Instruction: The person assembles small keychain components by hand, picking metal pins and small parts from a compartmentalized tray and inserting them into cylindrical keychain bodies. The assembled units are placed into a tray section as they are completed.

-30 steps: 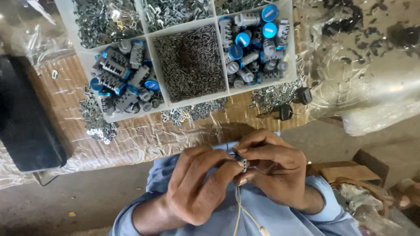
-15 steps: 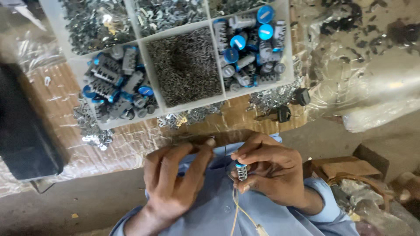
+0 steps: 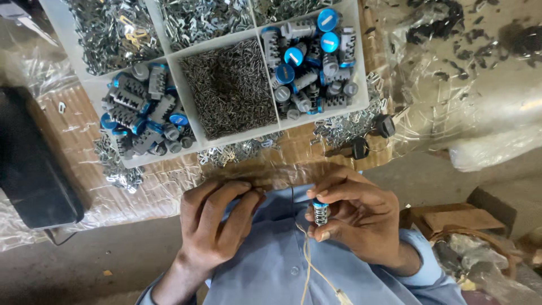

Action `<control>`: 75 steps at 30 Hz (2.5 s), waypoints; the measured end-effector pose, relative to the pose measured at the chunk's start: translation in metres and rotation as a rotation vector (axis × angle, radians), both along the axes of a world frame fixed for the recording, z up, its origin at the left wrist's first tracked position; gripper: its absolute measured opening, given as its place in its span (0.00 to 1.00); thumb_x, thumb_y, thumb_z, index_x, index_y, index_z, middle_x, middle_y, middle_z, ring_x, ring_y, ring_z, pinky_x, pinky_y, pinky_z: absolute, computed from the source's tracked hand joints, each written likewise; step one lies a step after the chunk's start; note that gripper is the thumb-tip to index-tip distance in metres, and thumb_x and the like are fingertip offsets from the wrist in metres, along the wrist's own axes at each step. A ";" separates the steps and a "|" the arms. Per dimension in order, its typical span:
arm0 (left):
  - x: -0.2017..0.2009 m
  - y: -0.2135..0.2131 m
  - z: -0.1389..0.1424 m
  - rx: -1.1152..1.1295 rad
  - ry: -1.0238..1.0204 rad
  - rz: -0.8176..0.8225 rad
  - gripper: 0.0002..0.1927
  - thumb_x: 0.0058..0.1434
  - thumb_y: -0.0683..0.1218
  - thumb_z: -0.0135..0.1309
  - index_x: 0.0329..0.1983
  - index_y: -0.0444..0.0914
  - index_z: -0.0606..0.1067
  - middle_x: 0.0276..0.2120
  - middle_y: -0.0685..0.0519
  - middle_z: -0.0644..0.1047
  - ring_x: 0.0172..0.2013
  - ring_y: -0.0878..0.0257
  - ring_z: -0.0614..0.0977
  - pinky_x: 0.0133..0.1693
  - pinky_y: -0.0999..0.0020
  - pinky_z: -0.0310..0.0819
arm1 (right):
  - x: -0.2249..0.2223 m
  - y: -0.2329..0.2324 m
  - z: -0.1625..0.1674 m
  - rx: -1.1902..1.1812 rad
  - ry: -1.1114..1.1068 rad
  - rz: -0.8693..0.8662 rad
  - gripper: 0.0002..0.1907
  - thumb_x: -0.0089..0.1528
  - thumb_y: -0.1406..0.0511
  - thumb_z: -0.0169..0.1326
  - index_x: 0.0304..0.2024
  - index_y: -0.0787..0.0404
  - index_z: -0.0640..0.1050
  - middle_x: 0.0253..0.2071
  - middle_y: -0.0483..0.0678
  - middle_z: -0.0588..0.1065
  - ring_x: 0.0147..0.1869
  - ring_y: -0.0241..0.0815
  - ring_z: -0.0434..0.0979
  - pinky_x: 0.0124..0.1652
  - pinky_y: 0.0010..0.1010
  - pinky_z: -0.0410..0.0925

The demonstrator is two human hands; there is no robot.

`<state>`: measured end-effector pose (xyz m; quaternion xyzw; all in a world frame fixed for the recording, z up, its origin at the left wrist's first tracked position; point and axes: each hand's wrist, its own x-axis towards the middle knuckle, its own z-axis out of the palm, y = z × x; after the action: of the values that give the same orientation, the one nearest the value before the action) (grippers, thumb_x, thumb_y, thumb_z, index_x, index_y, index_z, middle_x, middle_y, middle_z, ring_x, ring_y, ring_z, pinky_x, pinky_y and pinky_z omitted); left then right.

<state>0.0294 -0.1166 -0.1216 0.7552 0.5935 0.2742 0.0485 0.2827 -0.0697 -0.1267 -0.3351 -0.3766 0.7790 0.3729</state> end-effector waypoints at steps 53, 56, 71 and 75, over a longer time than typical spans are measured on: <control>0.015 0.014 0.030 -0.068 -0.478 -0.174 0.12 0.55 0.43 0.68 0.41 0.37 0.82 0.38 0.51 0.78 0.39 0.60 0.79 0.39 0.66 0.74 | -0.018 0.005 0.009 0.254 -0.293 0.066 0.19 0.56 0.76 0.68 0.49 0.70 0.81 0.53 0.58 0.76 0.53 0.42 0.79 0.46 0.23 0.76; -0.008 0.006 0.035 -0.431 -0.889 -0.112 0.15 0.53 0.39 0.69 0.44 0.38 0.82 0.36 0.51 0.74 0.37 0.60 0.76 0.38 0.66 0.71 | -0.027 0.010 0.008 0.268 -0.193 0.259 0.20 0.54 0.75 0.70 0.49 0.70 0.82 0.50 0.56 0.77 0.51 0.40 0.81 0.46 0.24 0.79; -0.048 -0.037 0.024 -0.230 -0.171 0.502 0.26 0.65 0.49 0.60 0.64 0.38 0.72 0.52 0.45 0.74 0.46 0.49 0.74 0.49 0.52 0.69 | -0.094 0.006 0.009 0.008 0.092 0.398 0.22 0.58 0.83 0.63 0.54 0.72 0.78 0.56 0.61 0.72 0.53 0.48 0.82 0.50 0.36 0.83; -0.053 -0.042 0.018 -0.239 -0.148 0.523 0.25 0.66 0.48 0.60 0.65 0.38 0.72 0.51 0.44 0.73 0.45 0.49 0.73 0.49 0.52 0.69 | -0.095 0.007 0.008 -0.007 0.081 0.370 0.22 0.58 0.83 0.63 0.54 0.72 0.77 0.55 0.61 0.72 0.52 0.48 0.82 0.49 0.36 0.84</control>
<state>-0.0235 -0.1589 -0.1034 0.5435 0.7909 0.2598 0.1079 0.1876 -0.0627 -0.1190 -0.2296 -0.4139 0.8485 0.2369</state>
